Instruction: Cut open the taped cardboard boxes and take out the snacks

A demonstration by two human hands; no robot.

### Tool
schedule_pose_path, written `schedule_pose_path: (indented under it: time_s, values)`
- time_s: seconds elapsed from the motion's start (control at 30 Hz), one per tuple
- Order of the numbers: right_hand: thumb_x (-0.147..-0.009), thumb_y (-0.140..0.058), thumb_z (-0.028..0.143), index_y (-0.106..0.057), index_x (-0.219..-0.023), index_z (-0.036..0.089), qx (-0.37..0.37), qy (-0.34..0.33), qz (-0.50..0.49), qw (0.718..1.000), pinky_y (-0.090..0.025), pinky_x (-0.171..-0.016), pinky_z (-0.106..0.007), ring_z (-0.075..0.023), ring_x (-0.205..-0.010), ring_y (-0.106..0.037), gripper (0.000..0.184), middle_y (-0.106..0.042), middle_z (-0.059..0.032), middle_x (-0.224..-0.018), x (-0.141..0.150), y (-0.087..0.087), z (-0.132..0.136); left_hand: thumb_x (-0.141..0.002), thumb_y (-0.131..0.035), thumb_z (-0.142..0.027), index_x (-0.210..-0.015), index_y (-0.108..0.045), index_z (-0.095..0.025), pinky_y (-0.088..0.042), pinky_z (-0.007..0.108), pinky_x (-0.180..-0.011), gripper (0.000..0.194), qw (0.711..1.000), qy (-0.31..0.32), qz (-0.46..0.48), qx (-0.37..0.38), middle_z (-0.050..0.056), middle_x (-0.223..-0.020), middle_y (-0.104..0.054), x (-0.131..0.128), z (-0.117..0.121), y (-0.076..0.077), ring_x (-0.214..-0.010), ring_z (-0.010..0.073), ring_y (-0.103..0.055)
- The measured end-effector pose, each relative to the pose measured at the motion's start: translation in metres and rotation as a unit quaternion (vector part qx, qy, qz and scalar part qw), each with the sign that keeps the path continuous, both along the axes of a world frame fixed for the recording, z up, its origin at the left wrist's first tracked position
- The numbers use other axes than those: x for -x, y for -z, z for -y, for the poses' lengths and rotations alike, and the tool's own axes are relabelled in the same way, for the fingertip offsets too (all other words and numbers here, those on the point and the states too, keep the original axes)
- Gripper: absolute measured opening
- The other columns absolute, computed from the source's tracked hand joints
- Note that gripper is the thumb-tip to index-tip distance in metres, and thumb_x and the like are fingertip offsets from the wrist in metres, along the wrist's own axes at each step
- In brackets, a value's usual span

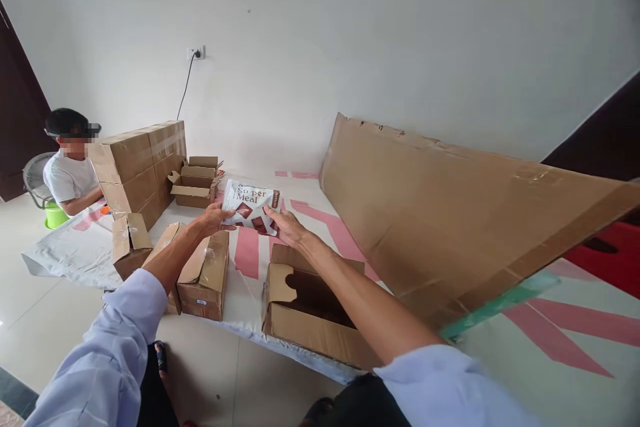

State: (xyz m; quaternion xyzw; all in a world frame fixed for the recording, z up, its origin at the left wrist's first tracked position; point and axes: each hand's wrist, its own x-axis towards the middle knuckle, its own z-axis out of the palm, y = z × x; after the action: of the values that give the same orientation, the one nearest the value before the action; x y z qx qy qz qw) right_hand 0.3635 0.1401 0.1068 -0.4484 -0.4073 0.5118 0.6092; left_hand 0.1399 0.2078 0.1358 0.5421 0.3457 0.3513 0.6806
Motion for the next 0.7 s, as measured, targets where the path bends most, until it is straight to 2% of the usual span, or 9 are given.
schedule_pose_path:
  time_s: [0.13,0.23,0.4,0.53,0.7]
  values:
    - [-0.08,-0.094,0.054,-0.068,-0.084,0.02,0.023,0.019,0.02,0.999,-0.062,-0.06,-0.031,-0.019,-0.06,-0.07,0.043,-0.072,-0.0022,-0.061,0.002,0.006,-0.019,-0.072,-0.097,-0.016,-0.1,-0.072,-0.013,-0.064,0.03,-0.071,0.038,0.999,-0.029,-0.013,0.009,0.007,-0.084,-0.077,-0.009,-0.015,0.013,-0.072,0.0172,-0.073]
    - [-0.081,-0.092,0.06,-0.064,-0.08,0.022,0.035,0.022,0.038,0.998,-0.059,-0.056,-0.03,-0.0168,-0.054,-0.063,0.047,-0.067,0.0001,-0.055,0.003,0.008,-0.021,-0.073,-0.095,-0.015,-0.101,-0.071,-0.014,-0.063,0.029,-0.07,0.037,0.999,-0.039,-0.02,0.015,0.006,-0.082,-0.077,-0.013,-0.019,0.019,-0.071,0.0162,-0.072]
    - [-0.077,-0.087,0.073,-0.062,-0.082,0.023,0.019,-0.011,0.068,0.997,-0.061,-0.068,-0.032,-0.015,-0.061,-0.064,0.056,-0.071,0.0014,-0.06,0.005,0.009,-0.007,-0.075,-0.091,-0.013,-0.102,-0.07,-0.013,-0.062,0.03,-0.072,0.034,0.999,-0.04,-0.031,0.014,0.007,-0.081,-0.076,-0.012,-0.018,0.023,-0.074,0.0177,-0.072]
    - [-0.075,-0.082,0.08,-0.06,-0.08,0.026,-0.003,-0.034,0.102,0.994,-0.06,-0.071,-0.032,-0.0164,-0.065,-0.066,0.059,-0.069,0.0034,-0.058,0.006,0.005,0.003,-0.076,-0.09,-0.016,-0.1,-0.07,-0.013,-0.063,0.034,-0.076,0.032,0.998,-0.045,-0.052,-0.001,0.007,-0.08,-0.074,-0.012,-0.012,0.02,-0.074,0.0188,-0.071]
    - [-0.073,-0.085,0.072,-0.063,-0.083,0.025,-0.05,-0.033,0.165,0.984,-0.061,-0.083,-0.034,-0.0185,-0.077,-0.072,0.053,-0.076,-0.0001,-0.07,-0.013,-0.008,0.011,-0.082,-0.088,-0.022,-0.109,-0.07,-0.013,-0.062,0.039,-0.083,0.034,0.994,-0.046,-0.095,-0.041,0.009,-0.088,-0.074,-0.012,0.0,0.006,-0.084,0.0228,-0.072]
